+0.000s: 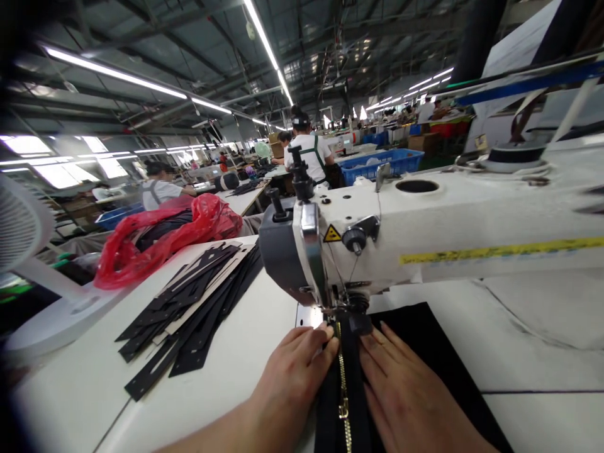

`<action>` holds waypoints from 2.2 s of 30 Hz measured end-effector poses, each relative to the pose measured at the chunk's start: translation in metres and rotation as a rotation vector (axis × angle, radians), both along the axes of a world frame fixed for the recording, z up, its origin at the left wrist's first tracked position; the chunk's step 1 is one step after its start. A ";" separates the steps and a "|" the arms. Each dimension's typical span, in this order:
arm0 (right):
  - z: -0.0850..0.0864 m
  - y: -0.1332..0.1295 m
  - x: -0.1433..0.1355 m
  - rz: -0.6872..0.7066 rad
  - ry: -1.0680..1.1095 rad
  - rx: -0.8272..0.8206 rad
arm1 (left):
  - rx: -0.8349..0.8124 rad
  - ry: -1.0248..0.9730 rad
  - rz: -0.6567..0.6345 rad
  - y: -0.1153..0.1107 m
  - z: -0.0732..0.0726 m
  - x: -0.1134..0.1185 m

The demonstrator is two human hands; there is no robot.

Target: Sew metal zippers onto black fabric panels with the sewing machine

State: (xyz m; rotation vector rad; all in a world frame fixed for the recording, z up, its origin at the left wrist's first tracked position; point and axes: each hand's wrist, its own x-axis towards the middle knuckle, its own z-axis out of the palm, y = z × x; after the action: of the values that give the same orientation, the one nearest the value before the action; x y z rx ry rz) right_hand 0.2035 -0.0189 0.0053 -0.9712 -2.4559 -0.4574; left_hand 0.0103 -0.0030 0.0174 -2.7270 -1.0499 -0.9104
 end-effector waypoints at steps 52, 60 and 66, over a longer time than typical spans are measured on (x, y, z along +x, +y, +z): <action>0.024 -0.030 -0.013 -0.048 0.284 -0.313 | -0.133 0.075 -0.005 -0.010 0.003 -0.015; 0.004 -0.026 -0.001 0.036 0.032 -0.139 | 0.077 0.154 0.032 -0.030 -0.001 0.002; 0.005 -0.022 -0.005 0.075 -0.031 0.008 | 0.091 0.086 0.063 -0.026 -0.014 0.001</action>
State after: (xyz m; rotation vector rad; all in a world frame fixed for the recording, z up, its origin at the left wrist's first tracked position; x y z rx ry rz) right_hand 0.1989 -0.0411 0.0101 -0.8713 -2.5066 -0.4594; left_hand 0.0113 -0.0294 0.0033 -2.6179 -1.0458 -0.8036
